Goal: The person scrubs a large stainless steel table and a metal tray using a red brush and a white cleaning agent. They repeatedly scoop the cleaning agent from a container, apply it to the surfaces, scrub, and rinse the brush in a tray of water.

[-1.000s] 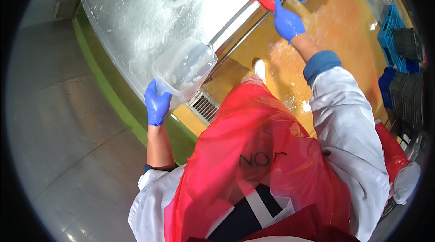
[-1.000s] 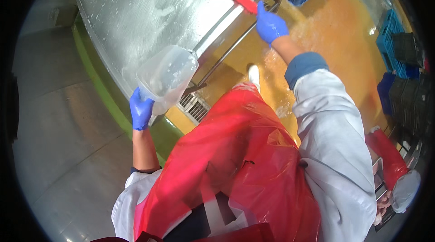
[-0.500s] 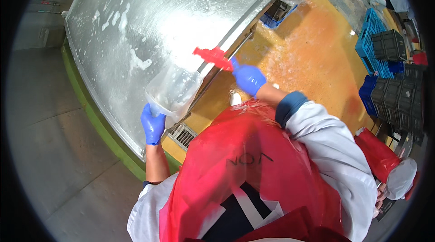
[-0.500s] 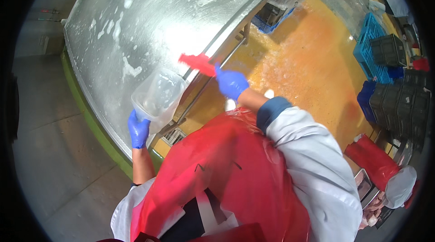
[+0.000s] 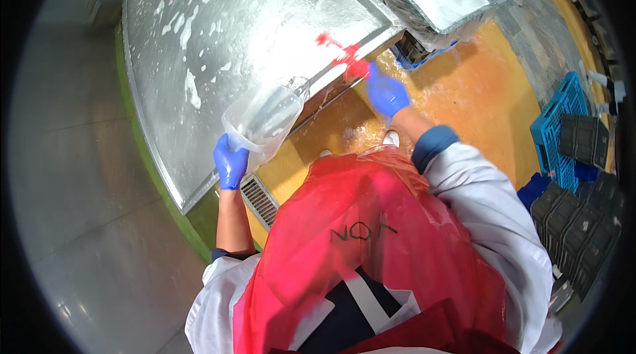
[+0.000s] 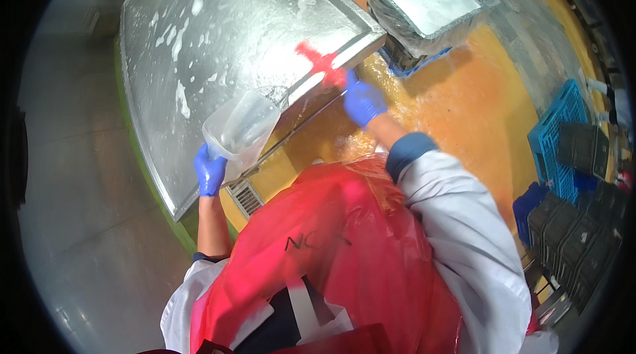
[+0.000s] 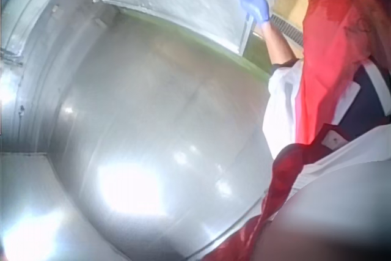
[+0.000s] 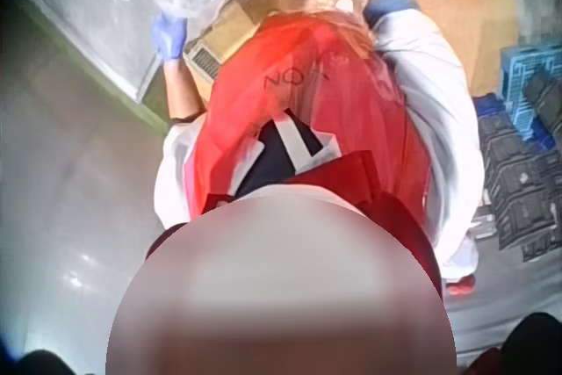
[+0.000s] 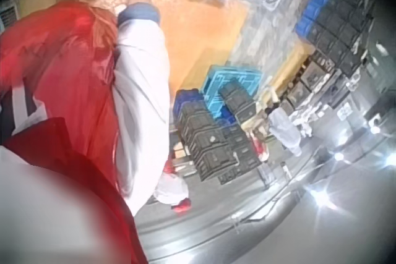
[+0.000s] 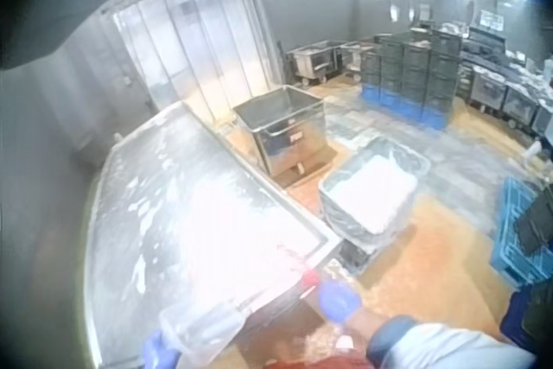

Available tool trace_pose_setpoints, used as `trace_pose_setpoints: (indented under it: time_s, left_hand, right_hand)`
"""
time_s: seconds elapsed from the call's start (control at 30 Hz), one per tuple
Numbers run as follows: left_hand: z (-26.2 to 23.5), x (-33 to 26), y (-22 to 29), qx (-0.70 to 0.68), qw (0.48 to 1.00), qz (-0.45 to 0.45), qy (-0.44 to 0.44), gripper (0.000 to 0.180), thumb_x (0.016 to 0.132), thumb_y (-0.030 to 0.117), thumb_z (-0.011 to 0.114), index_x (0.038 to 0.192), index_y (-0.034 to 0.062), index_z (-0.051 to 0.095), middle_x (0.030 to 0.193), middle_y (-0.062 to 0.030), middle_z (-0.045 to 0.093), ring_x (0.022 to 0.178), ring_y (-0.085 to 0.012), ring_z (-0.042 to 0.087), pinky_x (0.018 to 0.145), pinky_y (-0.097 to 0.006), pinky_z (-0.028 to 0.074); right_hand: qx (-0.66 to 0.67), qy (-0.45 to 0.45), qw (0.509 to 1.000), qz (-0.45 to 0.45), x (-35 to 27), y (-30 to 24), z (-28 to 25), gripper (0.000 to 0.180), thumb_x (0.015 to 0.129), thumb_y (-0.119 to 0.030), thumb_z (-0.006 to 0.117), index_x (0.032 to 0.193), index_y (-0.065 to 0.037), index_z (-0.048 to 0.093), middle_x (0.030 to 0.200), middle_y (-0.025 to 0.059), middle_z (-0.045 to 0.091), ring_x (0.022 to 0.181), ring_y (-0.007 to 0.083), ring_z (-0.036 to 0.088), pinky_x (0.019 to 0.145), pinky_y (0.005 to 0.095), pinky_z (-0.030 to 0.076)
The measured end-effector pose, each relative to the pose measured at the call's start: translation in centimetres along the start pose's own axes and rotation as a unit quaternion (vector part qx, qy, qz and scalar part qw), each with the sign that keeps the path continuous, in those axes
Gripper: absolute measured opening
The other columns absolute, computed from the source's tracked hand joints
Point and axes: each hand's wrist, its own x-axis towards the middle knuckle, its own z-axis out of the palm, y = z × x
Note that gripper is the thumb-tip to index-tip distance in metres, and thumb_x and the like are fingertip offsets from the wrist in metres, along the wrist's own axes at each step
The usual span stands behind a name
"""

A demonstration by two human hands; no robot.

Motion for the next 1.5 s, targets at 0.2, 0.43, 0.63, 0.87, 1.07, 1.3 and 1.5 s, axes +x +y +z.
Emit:
trace_pose_setpoints:
  time_s: [0.2, 0.43, 0.63, 0.87, 1.07, 1.3, 1.5]
  left_hand:
    - [4.4, -0.4, 6.3, 0.133, 0.986, 0.087, 0.059, 0.039, 0.065, 0.011, 0.063, 0.100, -0.0069, 0.060, 0.091, -0.0238, 0.064, 0.085, -0.0364, 0.064, 0.077, -0.039, 0.050]
    - [8.2, 1.9, 12.2, 0.156, 0.979, 0.112, 0.061, 0.044, 0.064, 0.016, 0.064, 0.101, -0.0059, 0.060, 0.094, -0.0234, 0.063, 0.087, -0.0395, 0.062, 0.079, -0.041, 0.050]
    - [10.2, 3.5, 19.8, 0.327, 0.909, 0.241, 0.091, 0.029, 0.061, 0.016, 0.066, 0.086, 0.0046, 0.059, 0.083, -0.0137, 0.057, 0.077, -0.0328, 0.058, 0.069, -0.043, 0.043]
    - [7.2, 6.6, 20.8, 0.404, 0.865, 0.242, 0.171, 0.027, 0.062, 0.015, 0.067, 0.087, 0.0088, 0.060, 0.084, -0.0124, 0.058, 0.078, -0.0313, 0.058, 0.068, -0.042, 0.042]
    - [-0.2, 5.0, 11.2, 0.307, 0.906, 0.118, 0.266, 0.040, 0.067, 0.017, 0.067, 0.103, 0.0003, 0.062, 0.097, -0.0205, 0.064, 0.089, -0.0386, 0.062, 0.079, -0.045, 0.049]
    - [-8.9, -0.2, 0.8, 0.146, 0.954, -0.094, 0.242, 0.044, 0.070, 0.014, 0.062, 0.109, -0.0058, 0.060, 0.099, -0.0242, 0.066, 0.092, -0.0371, 0.064, 0.082, -0.041, 0.049]
    - [-13.4, -5.9, -11.1, 0.004, 0.935, -0.185, 0.303, 0.040, 0.075, 0.007, 0.059, 0.112, -0.0064, 0.059, 0.098, -0.0156, 0.068, 0.087, -0.0228, 0.065, 0.079, -0.034, 0.049]
  right_hand:
    - [0.038, -0.024, 0.997, -0.063, -0.5, 1.4, -1.3, 0.044, 0.087, -0.013, 0.040, 0.127, 0.006, 0.039, 0.090, 0.0264, 0.065, 0.083, 0.0417, 0.064, 0.073, 0.0528, 0.049]
    - [-0.004, -0.047, 0.999, -0.017, 2.7, 9.3, -7.8, 0.042, 0.088, -0.014, 0.041, 0.126, 0.002, 0.042, 0.088, 0.0261, 0.065, 0.082, 0.0390, 0.066, 0.073, 0.0507, 0.050]
    - [-0.031, -0.108, 0.994, 0.010, 6.3, 8.3, -13.5, 0.043, 0.092, -0.019, 0.037, 0.128, 0.003, 0.042, 0.091, 0.0237, 0.066, 0.083, 0.0355, 0.067, 0.075, 0.0477, 0.052]
    - [-0.128, -0.081, 0.984, -0.091, 10.6, 5.2, -9.3, 0.036, 0.094, -0.024, 0.038, 0.115, 0.003, 0.052, 0.096, 0.0215, 0.067, 0.087, 0.0321, 0.068, 0.075, 0.0436, 0.054]
    - [0.028, -0.112, 0.988, -0.107, 10.2, -2.2, -6.8, 0.030, 0.090, -0.016, 0.043, 0.111, -0.002, 0.059, 0.110, 0.0258, 0.062, 0.104, 0.0356, 0.062, 0.092, 0.0448, 0.047]
    - [-0.055, -0.074, 0.996, -0.022, 25.1, -3.1, -4.4, 0.032, 0.090, -0.022, 0.049, 0.117, -0.006, 0.059, 0.104, 0.0209, 0.065, 0.096, 0.0340, 0.065, 0.080, 0.0402, 0.052]
    - [-0.057, -0.113, 0.969, -0.213, 16.6, -16.9, 3.6, 0.030, 0.086, -0.006, 0.049, 0.115, -0.004, 0.055, 0.103, 0.0227, 0.064, 0.096, 0.0363, 0.063, 0.081, 0.0429, 0.051]
